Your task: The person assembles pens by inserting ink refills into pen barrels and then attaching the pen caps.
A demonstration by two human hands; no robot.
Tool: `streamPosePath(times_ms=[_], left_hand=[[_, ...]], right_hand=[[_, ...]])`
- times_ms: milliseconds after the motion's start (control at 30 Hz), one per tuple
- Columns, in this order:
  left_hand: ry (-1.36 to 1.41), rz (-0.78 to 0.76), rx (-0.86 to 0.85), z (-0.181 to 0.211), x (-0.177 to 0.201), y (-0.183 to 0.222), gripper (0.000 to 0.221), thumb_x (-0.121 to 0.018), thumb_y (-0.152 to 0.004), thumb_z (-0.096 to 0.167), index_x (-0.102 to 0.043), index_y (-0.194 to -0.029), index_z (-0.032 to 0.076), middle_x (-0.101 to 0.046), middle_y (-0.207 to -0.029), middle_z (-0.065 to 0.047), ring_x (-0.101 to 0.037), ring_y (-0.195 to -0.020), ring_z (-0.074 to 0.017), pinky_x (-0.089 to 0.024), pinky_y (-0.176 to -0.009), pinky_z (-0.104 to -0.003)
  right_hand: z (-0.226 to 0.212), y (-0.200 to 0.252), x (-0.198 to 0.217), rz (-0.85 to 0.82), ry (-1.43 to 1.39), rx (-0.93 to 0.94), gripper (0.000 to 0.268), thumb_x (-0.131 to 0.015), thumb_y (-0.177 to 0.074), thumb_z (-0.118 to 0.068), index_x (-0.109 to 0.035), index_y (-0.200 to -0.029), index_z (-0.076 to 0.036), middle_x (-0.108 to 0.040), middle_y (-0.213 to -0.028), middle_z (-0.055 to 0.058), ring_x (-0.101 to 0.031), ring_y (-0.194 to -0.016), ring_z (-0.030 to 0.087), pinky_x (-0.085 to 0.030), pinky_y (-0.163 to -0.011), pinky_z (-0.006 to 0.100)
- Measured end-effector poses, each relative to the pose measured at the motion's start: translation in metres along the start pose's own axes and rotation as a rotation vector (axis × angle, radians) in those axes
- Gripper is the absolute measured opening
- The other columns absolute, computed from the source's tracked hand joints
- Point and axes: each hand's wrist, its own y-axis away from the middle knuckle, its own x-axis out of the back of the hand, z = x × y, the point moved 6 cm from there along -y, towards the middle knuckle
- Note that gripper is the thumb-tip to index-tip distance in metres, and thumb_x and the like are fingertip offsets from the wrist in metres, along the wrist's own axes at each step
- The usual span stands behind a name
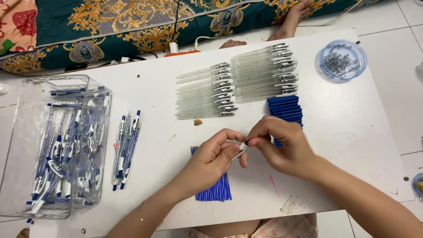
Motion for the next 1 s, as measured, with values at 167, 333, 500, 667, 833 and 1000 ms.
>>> streamPosePath(times_ms=[167, 333, 500, 667, 833, 1000], left_hand=[[-0.351, 0.059, -0.182, 0.027, 0.017, 0.005, 0.028, -0.041, -0.108, 0.013, -0.058, -0.130, 0.014, -0.067, -0.085, 0.000, -0.033, -0.047, -0.0055, -0.032, -0.046, -0.022], [-0.418, 0.286, -0.228, 0.034, 0.044, 0.003, 0.023, -0.045, -0.108, 0.016, -0.062, -0.124, 0.016, -0.067, -0.084, 0.003, -0.027, -0.047, -0.0048, -0.026, -0.042, -0.022], [-0.409, 0.483, -0.323, 0.040, 0.065, 0.007, 0.026, -0.043, -0.108, 0.025, -0.060, -0.124, 0.012, -0.069, -0.085, 0.000, -0.052, -0.070, -0.0084, -0.042, -0.064, -0.025], [-0.453, 0.471, -0.376, 0.040, 0.065, 0.005, 0.023, -0.043, -0.110, 0.021, -0.059, -0.123, 0.013, -0.067, -0.085, 0.002, -0.042, -0.060, -0.0064, -0.038, -0.057, -0.024], [-0.495, 0.429, -0.321, 0.042, 0.061, 0.006, 0.024, -0.042, -0.109, 0.019, -0.059, -0.124, 0.012, -0.068, -0.086, 0.003, -0.035, -0.050, -0.0069, -0.035, -0.049, -0.025], [-0.544, 0.442, -0.299, 0.038, 0.062, 0.005, 0.023, -0.043, -0.108, 0.019, -0.060, -0.124, 0.014, -0.067, -0.085, 0.004, -0.034, -0.052, -0.0078, -0.037, -0.053, -0.025]], right_hand=[[0.029, 0.003, 0.050, 0.118, -0.012, -0.126, 0.009, -0.064, -0.101, -0.010, -0.067, -0.098, -0.003, -0.070, -0.089, 0.008, -0.064, -0.079, 0.015, -0.049, -0.073, 0.026], [0.051, 0.006, 0.088, 0.360, -0.109, -0.279, 0.011, -0.072, -0.104, -0.004, -0.066, -0.108, 0.004, -0.070, -0.099, 0.013, -0.070, -0.094, 0.017, -0.055, -0.085, 0.022], [0.026, -0.005, 0.044, 0.072, -0.039, -0.185, 0.004, -0.075, -0.085, -0.001, -0.073, -0.084, -0.005, -0.076, -0.090, 0.011, -0.065, -0.076, 0.011, -0.042, -0.065, 0.021], [0.011, -0.003, -0.021, -0.204, 0.063, 0.111, 0.003, -0.075, -0.087, -0.014, -0.074, -0.085, -0.013, -0.078, -0.088, 0.000, -0.073, -0.077, 0.013, -0.044, -0.074, 0.030], [0.030, -0.003, 0.014, -0.205, 0.175, 0.134, 0.003, -0.075, -0.089, -0.019, -0.076, -0.087, -0.017, -0.078, -0.094, -0.003, -0.072, -0.083, 0.012, -0.039, -0.083, 0.034], [0.045, -0.011, 0.093, -0.169, 0.328, -0.193, 0.012, -0.088, -0.073, -0.006, -0.077, -0.075, -0.006, -0.078, -0.086, 0.007, -0.070, -0.077, 0.017, -0.052, -0.080, 0.030]])
